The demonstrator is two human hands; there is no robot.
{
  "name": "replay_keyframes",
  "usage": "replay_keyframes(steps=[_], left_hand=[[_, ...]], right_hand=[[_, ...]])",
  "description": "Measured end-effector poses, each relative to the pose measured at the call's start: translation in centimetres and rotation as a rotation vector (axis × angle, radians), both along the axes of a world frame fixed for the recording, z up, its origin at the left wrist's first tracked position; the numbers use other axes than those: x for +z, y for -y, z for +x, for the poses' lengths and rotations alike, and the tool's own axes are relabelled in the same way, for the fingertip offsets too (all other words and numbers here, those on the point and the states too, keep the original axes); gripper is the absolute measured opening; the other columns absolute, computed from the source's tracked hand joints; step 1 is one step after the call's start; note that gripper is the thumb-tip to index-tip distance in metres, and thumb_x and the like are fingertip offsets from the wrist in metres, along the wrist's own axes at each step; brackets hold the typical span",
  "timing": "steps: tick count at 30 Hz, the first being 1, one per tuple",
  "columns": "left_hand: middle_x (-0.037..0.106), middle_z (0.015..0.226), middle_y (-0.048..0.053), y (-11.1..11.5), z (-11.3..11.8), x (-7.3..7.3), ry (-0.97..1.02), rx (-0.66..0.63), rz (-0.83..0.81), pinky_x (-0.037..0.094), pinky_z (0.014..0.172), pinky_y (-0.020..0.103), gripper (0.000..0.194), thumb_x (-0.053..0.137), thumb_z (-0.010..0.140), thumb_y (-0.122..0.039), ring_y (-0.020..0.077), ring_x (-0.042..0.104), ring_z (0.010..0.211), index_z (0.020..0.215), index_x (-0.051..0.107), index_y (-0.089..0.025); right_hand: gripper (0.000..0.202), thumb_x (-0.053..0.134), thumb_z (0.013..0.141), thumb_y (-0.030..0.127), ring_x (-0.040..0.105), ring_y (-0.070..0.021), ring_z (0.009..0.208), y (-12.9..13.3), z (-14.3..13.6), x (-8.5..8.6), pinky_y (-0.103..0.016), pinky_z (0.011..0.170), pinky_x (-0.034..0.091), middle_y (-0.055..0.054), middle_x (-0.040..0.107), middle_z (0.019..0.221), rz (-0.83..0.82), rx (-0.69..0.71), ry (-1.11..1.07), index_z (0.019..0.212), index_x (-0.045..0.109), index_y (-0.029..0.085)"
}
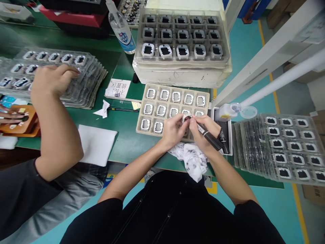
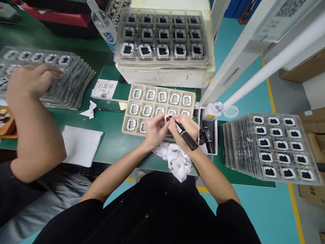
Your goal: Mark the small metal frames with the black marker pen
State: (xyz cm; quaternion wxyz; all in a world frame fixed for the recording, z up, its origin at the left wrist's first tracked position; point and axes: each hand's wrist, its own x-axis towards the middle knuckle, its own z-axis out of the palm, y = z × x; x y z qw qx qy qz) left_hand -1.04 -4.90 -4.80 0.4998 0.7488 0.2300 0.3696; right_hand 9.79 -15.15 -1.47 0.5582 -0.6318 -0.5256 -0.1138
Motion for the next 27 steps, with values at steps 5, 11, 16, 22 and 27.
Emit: replay_keyframes(steps=[5, 11, 16, 22, 27], left_hand=[[0.064, 0.07, -0.002, 0.0, 0.3, -0.2, 0.069, -0.058, -0.193, 0.047, 0.055, 0.024, 0.027, 0.074, 0.097, -0.043, 0.0112, 0.058, 0.058, 0.086, 0.066, -0.02], [0.065, 0.066, -0.003, 0.1, 0.9, 1.5, 0.169, -0.138, -0.587, 0.047, 0.047, 0.02, 0.045, 0.094, 0.077, -0.052, 0.0088, 0.057, 0.05, 0.08, 0.065, -0.018], [0.067, 0.061, -0.002, -0.2, 0.6, 2.7, 0.178, -0.223, -0.706, 0.046, 0.045, 0.02, 0.048, 0.098, 0.074, -0.053, 0.0081, 0.056, 0.046, 0.081, 0.069, -0.016], [0.071, 0.063, 0.0, -0.4, 0.4, 2.6, 0.172, -0.266, -0.74, 0.046, 0.045, 0.021, 0.049, 0.099, 0.073, -0.055, 0.0086, 0.058, 0.046, 0.079, 0.069, -0.016], [0.073, 0.063, 0.001, -0.5, 0.4, 2.0, 0.16, -0.311, -0.773, 0.045, 0.045, 0.021, 0.044, 0.096, 0.08, -0.052, 0.0089, 0.057, 0.044, 0.084, 0.071, -0.016]], right_hand=[[0.008, 0.072, 0.102, 0.022, 0.082, -0.0225, 0.087, 0.3, 0.1, -0.2, -0.036, 0.074, 0.069, 0.0, 0.079, 0.089, 0.002, 0.027, -0.057, 0.098, 0.072, 0.028], [0.013, 0.075, 0.099, 0.016, 0.082, -0.0228, 0.086, 0.1, 0.3, -0.4, -0.04, 0.083, 0.072, 0.004, 0.076, 0.08, 0.12, 0.111, -0.152, 0.097, 0.072, 0.028], [0.01, 0.076, 0.099, 0.018, 0.082, -0.0228, 0.085, 0.0, 0.2, -0.3, -0.04, 0.078, 0.072, 0.003, 0.079, 0.084, 0.148, 0.097, -0.21, 0.099, 0.073, 0.028], [0.009, 0.076, 0.1, 0.021, 0.083, -0.025, 0.086, 0.3, 0.3, -0.3, -0.041, 0.074, 0.07, 0.002, 0.081, 0.086, 0.164, 0.066, -0.219, 0.098, 0.072, 0.028], [0.008, 0.076, 0.1, 0.021, 0.083, -0.0248, 0.086, 0.3, 0.4, -0.4, -0.04, 0.074, 0.071, 0.002, 0.08, 0.087, 0.171, 0.085, -0.257, 0.098, 0.072, 0.027]])
